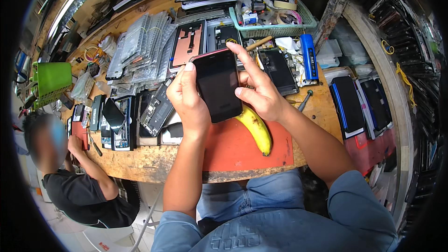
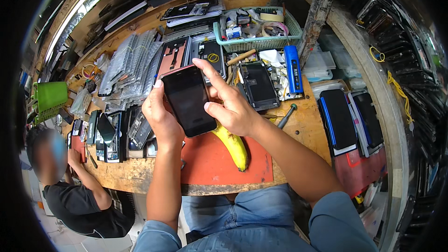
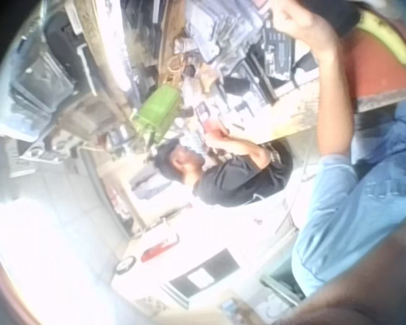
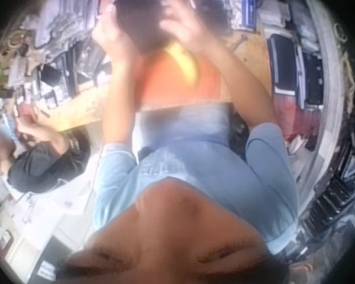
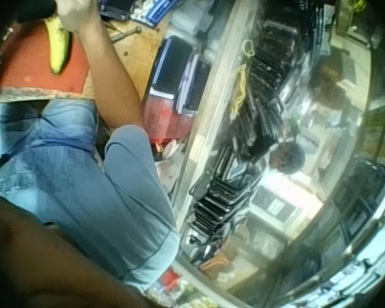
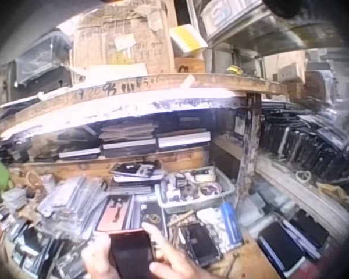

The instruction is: The person holds a smartphone with a pink case and repeatedly taps and swipes the screen with their right index finger. The screen remains dark throughout the clip, and no tools are used.

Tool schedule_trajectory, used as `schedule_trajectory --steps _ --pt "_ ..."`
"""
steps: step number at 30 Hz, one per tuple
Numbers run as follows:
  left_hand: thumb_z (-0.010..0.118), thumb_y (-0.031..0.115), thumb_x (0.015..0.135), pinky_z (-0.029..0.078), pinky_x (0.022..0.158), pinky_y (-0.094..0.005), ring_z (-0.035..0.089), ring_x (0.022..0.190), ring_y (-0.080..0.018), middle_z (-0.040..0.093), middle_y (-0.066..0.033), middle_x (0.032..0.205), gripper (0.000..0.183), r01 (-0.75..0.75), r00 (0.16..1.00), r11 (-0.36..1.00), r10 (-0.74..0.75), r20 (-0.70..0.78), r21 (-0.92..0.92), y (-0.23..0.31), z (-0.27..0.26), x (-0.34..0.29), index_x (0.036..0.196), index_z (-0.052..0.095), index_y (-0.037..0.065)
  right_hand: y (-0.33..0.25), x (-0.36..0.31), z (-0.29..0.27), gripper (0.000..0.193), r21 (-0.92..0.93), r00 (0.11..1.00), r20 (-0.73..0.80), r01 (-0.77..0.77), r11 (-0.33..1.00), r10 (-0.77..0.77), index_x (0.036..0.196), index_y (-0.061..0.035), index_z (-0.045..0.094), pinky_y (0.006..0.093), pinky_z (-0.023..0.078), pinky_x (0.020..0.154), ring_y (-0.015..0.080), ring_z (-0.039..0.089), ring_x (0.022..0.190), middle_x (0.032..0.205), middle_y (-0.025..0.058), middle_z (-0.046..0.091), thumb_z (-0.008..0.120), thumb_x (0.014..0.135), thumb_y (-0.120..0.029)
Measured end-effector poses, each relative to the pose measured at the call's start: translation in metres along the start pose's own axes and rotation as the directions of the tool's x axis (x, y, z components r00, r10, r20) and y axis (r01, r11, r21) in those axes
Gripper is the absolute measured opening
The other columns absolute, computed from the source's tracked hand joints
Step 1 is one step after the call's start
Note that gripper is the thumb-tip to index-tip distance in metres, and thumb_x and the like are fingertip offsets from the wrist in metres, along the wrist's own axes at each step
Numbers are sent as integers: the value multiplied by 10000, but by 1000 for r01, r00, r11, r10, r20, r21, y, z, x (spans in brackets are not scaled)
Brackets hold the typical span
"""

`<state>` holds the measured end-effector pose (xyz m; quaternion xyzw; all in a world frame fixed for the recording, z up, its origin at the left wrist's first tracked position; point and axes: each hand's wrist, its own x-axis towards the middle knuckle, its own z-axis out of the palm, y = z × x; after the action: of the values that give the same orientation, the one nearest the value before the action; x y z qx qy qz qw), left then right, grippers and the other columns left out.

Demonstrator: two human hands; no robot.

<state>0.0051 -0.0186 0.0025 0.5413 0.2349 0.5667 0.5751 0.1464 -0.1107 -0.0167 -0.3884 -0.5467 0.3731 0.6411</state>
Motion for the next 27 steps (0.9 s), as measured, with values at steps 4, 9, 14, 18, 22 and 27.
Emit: schedule_trajectory --steps 4,9,14,18,22,27 --pt "516 191 1103 423 699 -244 508 776 -55 627 10 848 342 -10 1000 999 10 -9 -36 -2 1 4 903 684 -28 1 4 -4 942 -38 1000 10 6 999 -6 1711 -106 167 301 498 923 121 618 943 1103 104 698 506 843 25" --pt "550 251 1085 564 784 -278 702 829 -141 745 -92 968 338 20 999 1000 -20 34 -20 -9 -10 7 1034 721 -35 3 4 -5 950 -51 1000 8 10 999 -10 1712 -114 167 295 501 905 118 616 948 1104 99 696 503 835 34" --pt "510 176 1097 411 689 -248 491 774 -54 606 11 850 335 -22 1000 1000 22 -4 -8 -3 0 5 889 676 -28 1 4 -4 957 -46 1000 13 5 999 -5 1713 -116 162 293 501 912 120 620 969 1111 102 698 498 831 40" --pt "513 178 1096 403 690 -246 485 775 -53 594 16 843 336 -23 1000 999 23 4 -22 -2 2 4 877 666 -25 -1 3 -5 961 -60 1000 13 1 998 0 1714 -116 158 294 503 920 122 625 978 1117 103 699 498 830 44" --pt "515 183 1098 401 694 -244 484 777 -52 592 16 843 339 -16 1000 1000 16 18 -26 -3 0 5 874 664 -24 2 5 -5 978 -101 999 16 39 994 -37 1714 -119 157 287 515 867 117 630 951 1113 100 698 511 820 57" --pt "514 186 1101 409 696 -248 499 786 -54 615 10 861 338 4 1000 1000 -5 12 11 -3 -2 5 894 675 -27 6 4 -4 1032 -196 997 1 76 978 -77 1717 -125 143 265 499 704 97 601 804 980 66 679 546 789 75"
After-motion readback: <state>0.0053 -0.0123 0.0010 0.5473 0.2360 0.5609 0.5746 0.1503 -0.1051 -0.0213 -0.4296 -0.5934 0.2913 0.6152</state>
